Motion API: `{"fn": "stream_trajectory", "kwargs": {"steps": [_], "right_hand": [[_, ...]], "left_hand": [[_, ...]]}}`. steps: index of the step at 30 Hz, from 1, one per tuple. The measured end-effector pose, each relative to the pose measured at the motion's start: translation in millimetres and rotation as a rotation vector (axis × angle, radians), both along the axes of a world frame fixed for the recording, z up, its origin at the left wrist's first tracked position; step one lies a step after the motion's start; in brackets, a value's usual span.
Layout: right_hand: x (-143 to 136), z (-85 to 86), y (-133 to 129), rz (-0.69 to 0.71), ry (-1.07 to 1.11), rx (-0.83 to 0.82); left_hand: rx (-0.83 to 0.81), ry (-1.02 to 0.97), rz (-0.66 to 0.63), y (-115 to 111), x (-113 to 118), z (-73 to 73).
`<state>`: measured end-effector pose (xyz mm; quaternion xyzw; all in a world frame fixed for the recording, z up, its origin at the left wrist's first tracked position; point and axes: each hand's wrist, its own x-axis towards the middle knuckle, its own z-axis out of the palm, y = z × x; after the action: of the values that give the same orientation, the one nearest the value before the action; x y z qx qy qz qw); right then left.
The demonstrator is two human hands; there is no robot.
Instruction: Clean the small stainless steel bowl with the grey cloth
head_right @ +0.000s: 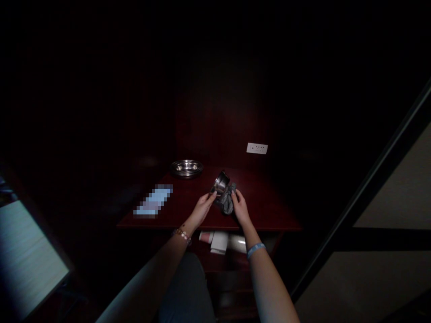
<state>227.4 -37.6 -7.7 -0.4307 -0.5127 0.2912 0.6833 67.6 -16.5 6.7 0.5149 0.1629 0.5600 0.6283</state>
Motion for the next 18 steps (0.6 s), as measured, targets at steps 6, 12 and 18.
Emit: {"fn": "stream_trajectory", "kwargs": {"steps": [6,12,18], "right_hand": [[-2.2,4.4,-6.4,-0.195,-0.027,0.127],[-12.9,12.2,-21.5,-0.379,-0.167,0.292],[-19.5,18.8,-33.9,-0.303,-0.637,0.391]], "left_hand": [[-0.209,-0.114,-0.085,-4.5,-2.4,0.0],[-0.279,-0.103,-0.148,-5.1,-3.5,1.3],[-0.294,-0.181,-0.119,-5.3,-2.0,3.6]]}}
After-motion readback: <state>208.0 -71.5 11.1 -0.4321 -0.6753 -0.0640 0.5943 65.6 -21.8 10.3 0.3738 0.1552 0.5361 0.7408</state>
